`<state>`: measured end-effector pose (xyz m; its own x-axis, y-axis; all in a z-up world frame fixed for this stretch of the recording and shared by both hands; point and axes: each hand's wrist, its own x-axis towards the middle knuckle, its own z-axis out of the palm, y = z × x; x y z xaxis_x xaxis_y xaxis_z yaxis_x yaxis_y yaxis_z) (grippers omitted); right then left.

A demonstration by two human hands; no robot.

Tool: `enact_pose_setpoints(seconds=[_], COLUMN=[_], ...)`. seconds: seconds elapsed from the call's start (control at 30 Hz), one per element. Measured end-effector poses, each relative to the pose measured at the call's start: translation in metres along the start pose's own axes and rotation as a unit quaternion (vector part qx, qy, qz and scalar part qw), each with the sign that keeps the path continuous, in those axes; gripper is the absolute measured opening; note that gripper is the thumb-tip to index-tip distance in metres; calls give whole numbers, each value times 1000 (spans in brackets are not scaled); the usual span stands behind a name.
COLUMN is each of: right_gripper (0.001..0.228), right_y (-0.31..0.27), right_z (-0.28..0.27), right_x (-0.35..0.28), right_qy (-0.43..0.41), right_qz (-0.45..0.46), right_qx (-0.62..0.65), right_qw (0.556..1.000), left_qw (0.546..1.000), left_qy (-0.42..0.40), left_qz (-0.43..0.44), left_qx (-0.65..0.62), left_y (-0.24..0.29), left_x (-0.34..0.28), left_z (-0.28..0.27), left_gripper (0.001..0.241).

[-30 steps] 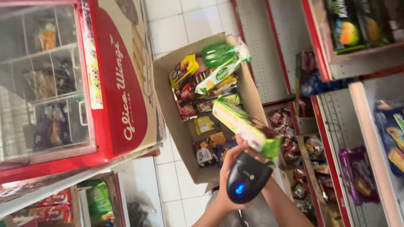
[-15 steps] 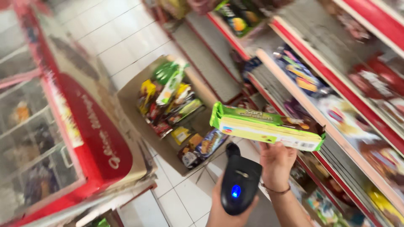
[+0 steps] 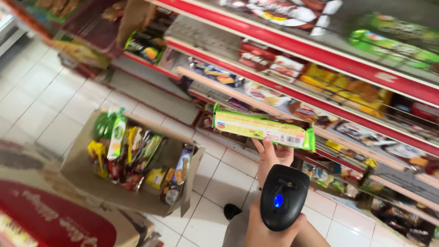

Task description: The person restocks snack items in a convenience store. They take packaged snacks from a cardboard box, wipe them with a cloth, scan the barcodes with a handheld scanner, and place them on the shelves.

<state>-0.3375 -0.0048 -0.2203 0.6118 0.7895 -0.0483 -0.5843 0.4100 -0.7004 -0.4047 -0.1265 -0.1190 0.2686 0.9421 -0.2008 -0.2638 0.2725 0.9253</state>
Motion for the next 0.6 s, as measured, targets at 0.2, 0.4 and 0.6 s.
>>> enact_pose_setpoints(seconds=[0.2,0.4,0.6], right_gripper=[42,53,57], right_y=[-30,-83,-185], right_z=[-34,-51,-46], right_x=[38,61,57], right_qy=[56,-35,-158], right_qz=[-61,-238,-477], right_qx=[-85,-172,-524], right_qw=[993,955,688], left_qw=[995,998,987], left_qy=[-5,46,-141], left_qz=[77,32,83], left_qx=[62,32,1], left_y=[-45,-48,36], left_x=[6,13,26], left_z=[29,52,10], left_gripper=[64,88,76])
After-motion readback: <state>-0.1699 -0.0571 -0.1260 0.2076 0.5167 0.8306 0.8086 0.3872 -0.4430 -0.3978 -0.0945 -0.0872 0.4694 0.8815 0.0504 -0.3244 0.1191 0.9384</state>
